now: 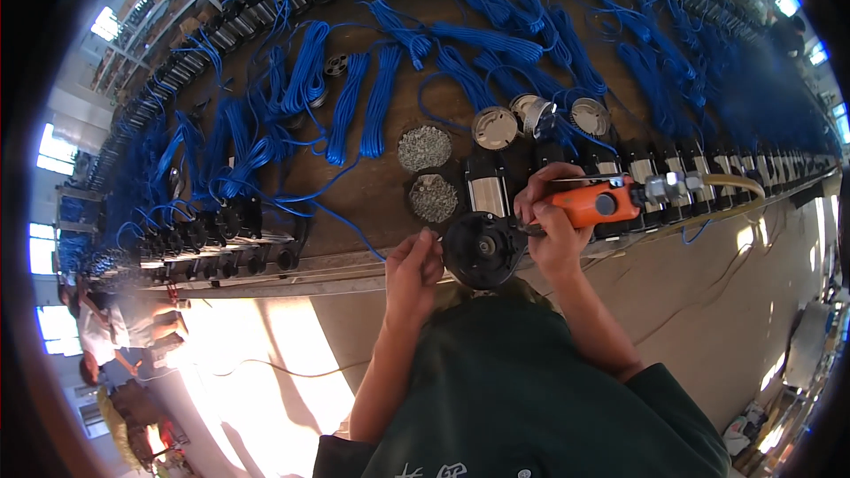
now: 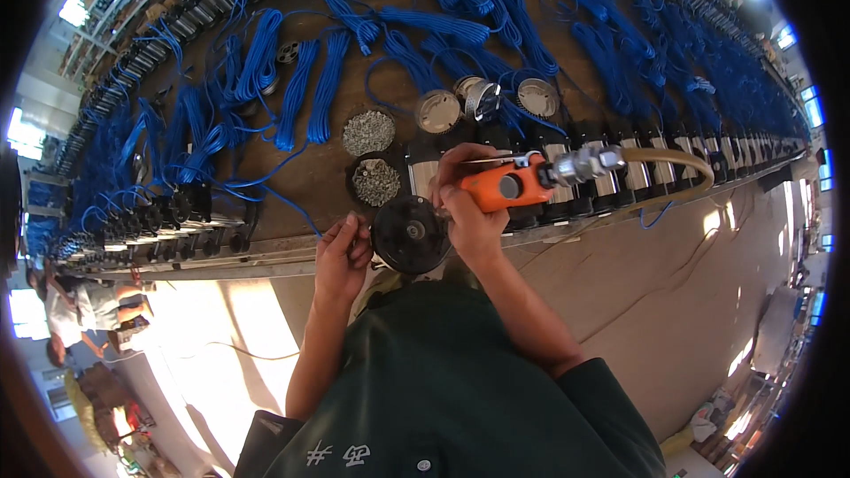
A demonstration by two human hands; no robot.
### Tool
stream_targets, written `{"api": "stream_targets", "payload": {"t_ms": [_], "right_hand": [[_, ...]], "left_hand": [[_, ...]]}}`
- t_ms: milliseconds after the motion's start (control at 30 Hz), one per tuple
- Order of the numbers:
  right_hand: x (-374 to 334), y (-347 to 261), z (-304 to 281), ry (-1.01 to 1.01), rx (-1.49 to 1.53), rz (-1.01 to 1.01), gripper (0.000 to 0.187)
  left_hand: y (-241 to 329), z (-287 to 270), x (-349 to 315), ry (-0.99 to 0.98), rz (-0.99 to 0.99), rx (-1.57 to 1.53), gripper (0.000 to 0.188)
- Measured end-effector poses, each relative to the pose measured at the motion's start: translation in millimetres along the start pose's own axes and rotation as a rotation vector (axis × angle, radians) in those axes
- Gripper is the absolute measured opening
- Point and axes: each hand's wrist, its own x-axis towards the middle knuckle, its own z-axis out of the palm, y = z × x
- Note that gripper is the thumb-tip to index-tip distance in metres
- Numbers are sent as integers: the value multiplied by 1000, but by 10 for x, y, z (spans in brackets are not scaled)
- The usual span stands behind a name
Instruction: The person assembles pump units at a long workbench, picking up small screws from a container, positioning metal covers onto the pump housings, and using a pneumatic screwdriver to fasten them.
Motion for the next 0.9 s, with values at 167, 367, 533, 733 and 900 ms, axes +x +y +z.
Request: {"api": "stream_targets", "payload": {"t_ms": [167, 367, 533, 733, 900], "right_hand": [[-43, 6, 130, 14, 258, -39, 34], [-108, 14, 165, 14, 364, 54, 35], [-130, -22, 139, -22, 389, 43, 34], [-291, -259, -71, -143, 328, 75, 32], [-426, -290, -169, -73, 317, 43, 33]], "left_hand": [[-4, 173, -197, 64, -87, 0, 16], [-32, 299, -364, -6, -141, -113, 16], [-129, 329, -429, 2, -121, -164, 15], [-284, 236, -570, -104, 31, 162, 10], [-420, 225, -664, -69, 26, 152, 8]]}}
